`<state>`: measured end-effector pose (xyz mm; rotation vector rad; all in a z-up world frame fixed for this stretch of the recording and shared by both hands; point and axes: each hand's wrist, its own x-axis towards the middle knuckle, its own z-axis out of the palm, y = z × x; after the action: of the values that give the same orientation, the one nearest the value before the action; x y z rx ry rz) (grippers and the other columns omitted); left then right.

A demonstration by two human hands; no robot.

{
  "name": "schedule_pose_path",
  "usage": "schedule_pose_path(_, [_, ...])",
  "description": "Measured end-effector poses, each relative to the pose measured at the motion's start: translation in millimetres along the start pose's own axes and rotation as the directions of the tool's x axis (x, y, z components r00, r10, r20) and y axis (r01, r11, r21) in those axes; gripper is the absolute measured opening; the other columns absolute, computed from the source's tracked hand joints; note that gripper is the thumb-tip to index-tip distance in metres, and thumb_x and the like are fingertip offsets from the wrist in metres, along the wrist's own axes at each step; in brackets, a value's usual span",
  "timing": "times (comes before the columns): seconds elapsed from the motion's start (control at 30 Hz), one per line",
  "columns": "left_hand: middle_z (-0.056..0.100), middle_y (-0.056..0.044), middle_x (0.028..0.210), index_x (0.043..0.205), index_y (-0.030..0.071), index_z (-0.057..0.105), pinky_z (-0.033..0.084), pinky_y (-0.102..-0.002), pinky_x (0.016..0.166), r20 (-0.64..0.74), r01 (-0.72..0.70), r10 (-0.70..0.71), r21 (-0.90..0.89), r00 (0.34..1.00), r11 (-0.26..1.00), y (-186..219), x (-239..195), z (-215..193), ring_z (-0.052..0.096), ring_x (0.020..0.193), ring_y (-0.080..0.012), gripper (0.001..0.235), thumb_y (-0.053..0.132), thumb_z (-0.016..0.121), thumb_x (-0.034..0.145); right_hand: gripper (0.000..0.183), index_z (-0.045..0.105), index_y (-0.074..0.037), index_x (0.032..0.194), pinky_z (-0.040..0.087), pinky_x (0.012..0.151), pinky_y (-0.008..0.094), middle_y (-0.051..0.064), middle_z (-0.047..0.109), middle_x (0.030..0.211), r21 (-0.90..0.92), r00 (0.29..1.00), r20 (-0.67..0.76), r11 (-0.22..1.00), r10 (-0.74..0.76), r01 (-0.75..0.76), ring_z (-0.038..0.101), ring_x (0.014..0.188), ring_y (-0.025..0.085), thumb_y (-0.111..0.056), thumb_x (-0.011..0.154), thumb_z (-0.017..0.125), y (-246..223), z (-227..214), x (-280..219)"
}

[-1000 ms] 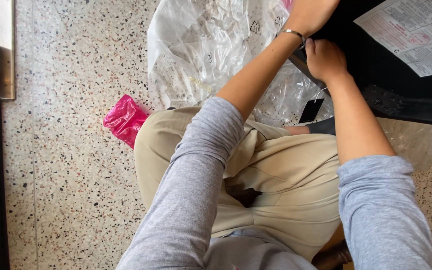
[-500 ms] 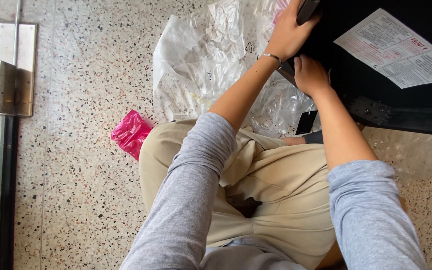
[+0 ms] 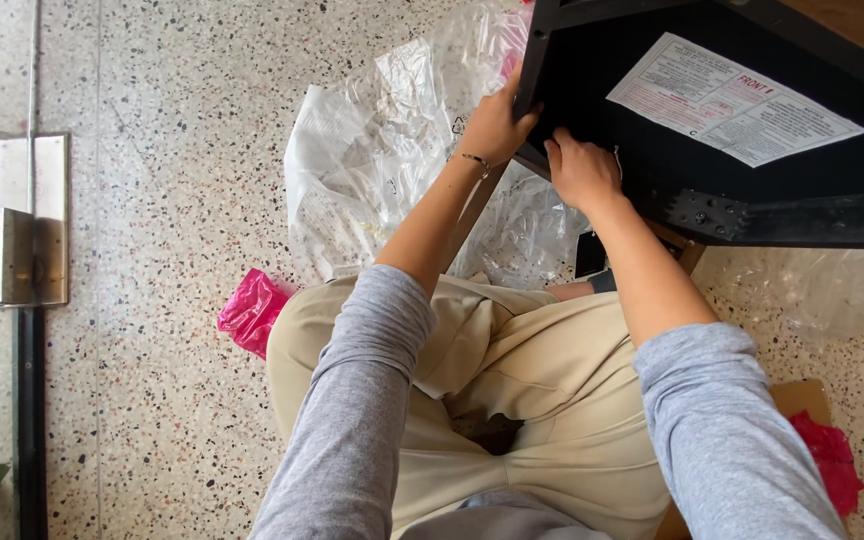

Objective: The person sits on the floor assembling an upholstered chair, working on its underside to align the seat frame with the leg assembly and hand-tighten mounting hardware. They reposition the chair and reach into the frame repeatedly to secure the connections.

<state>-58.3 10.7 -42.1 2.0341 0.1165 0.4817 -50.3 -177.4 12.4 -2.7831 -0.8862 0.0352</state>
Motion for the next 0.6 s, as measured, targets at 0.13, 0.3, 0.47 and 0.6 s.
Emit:
schedule_pose_path(0.13, [0.074,-0.023,0.099,0.156,0.015,0.033,0.055,-0.051,0.082,0.028,-0.104,0.104,0.005,0.994,0.995,2,2,-11,0.069,0.094,-0.0469,0.079,0.027,0.074,0.089,0.041,0.068,-0.004,0.105,0.052,0.075,0.058,0.026,0.071,0.091,0.087,0.998,-0.031,0.995,0.060,-0.057,0.067,0.085,0.049,-0.038,0.112,0.046,19,35,15])
schedule_pose_path(0.3, [0.075,-0.020,0.096,0.140,0.011,0.052,0.057,-0.046,0.080,0.093,-0.080,0.085,-0.061,0.992,0.995,15,0,-24,0.073,0.090,-0.0416,0.056,0.025,0.073,0.090,0.047,0.072,-0.005,0.104,0.054,0.079,0.055,0.023,0.072,0.093,0.253,0.971,-0.025,0.941,0.240,-0.226,0.069,0.089,0.046,-0.044,0.112,0.048,-2,19,7])
schedule_pose_path(0.47, [0.075,-0.018,0.090,0.119,0.005,0.061,0.058,-0.042,0.076,0.094,-0.042,0.052,-0.110,0.994,0.993,17,0,-30,0.075,0.084,-0.0368,0.035,0.020,0.071,0.088,0.036,0.067,-0.002,0.114,0.052,0.072,0.057,0.027,0.071,0.089,0.181,0.988,-0.105,0.979,0.114,-0.094,0.067,0.080,0.048,-0.033,0.104,0.051,-8,12,-4])
schedule_pose_path(0.6, [0.074,-0.017,0.086,0.110,0.002,0.060,0.060,-0.039,0.075,0.148,0.007,0.013,-0.134,0.989,0.991,21,3,-35,0.074,0.078,-0.0338,0.030,0.020,0.072,0.090,0.039,0.070,-0.004,0.103,0.053,0.075,0.056,0.024,0.073,0.092,0.151,0.993,-0.085,0.986,0.085,-0.072,0.069,0.086,0.046,-0.038,0.109,0.052,0,21,6])
